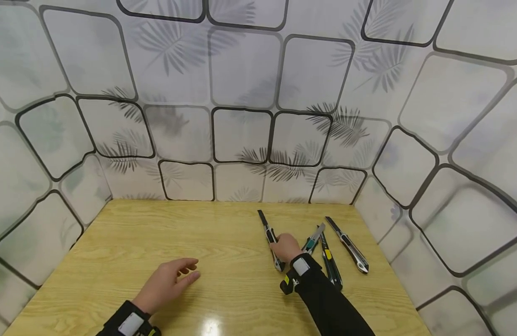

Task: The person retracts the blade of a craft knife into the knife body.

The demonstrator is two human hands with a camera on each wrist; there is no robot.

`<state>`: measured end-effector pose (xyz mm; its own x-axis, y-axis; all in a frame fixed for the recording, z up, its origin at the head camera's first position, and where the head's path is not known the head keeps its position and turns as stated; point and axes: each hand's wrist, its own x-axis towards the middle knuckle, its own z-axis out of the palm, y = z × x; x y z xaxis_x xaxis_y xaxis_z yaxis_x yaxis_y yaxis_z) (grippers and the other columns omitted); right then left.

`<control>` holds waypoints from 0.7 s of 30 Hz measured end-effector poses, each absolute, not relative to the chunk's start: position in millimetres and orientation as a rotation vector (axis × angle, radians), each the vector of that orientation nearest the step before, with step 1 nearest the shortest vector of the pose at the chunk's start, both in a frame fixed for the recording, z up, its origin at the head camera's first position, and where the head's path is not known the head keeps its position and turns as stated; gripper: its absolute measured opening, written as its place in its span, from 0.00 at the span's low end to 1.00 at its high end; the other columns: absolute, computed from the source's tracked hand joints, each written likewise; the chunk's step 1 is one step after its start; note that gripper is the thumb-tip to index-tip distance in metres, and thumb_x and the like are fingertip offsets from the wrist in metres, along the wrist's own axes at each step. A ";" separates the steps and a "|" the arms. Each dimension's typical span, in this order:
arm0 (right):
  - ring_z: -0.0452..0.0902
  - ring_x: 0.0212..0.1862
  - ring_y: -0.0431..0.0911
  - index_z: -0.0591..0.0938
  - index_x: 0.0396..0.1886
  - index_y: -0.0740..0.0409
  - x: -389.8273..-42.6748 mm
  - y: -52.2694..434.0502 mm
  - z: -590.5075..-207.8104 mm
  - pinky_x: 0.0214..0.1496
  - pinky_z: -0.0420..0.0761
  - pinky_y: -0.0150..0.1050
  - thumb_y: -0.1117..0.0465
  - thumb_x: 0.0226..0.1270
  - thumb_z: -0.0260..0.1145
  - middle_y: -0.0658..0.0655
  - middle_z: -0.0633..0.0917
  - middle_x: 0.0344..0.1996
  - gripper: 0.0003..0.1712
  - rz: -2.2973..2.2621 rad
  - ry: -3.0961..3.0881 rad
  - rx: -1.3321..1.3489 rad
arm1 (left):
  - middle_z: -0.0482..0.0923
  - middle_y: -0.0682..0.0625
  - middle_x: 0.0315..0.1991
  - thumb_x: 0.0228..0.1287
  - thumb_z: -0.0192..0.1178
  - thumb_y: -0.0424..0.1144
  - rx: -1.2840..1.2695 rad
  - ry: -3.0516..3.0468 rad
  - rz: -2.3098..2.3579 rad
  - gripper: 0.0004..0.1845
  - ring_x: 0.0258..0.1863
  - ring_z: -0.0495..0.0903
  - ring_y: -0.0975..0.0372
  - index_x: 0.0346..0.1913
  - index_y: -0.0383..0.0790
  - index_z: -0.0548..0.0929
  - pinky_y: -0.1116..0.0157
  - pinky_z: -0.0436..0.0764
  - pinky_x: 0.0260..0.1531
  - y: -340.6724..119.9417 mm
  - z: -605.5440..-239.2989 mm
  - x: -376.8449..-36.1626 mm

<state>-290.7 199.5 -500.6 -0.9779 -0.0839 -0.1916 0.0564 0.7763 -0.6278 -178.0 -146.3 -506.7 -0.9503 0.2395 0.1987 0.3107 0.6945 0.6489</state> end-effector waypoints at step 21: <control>0.78 0.32 0.40 0.83 0.54 0.60 -181.7 130.8 -462.5 0.38 0.79 0.35 0.33 0.84 0.52 0.48 0.83 0.32 0.34 -1.762 1.620 -0.339 | 0.84 0.44 0.67 0.80 0.62 0.47 -0.468 -2.271 -2.545 0.28 0.62 0.82 0.68 0.73 0.34 0.78 0.68 0.78 0.63 -80.7 -474.9 -173.0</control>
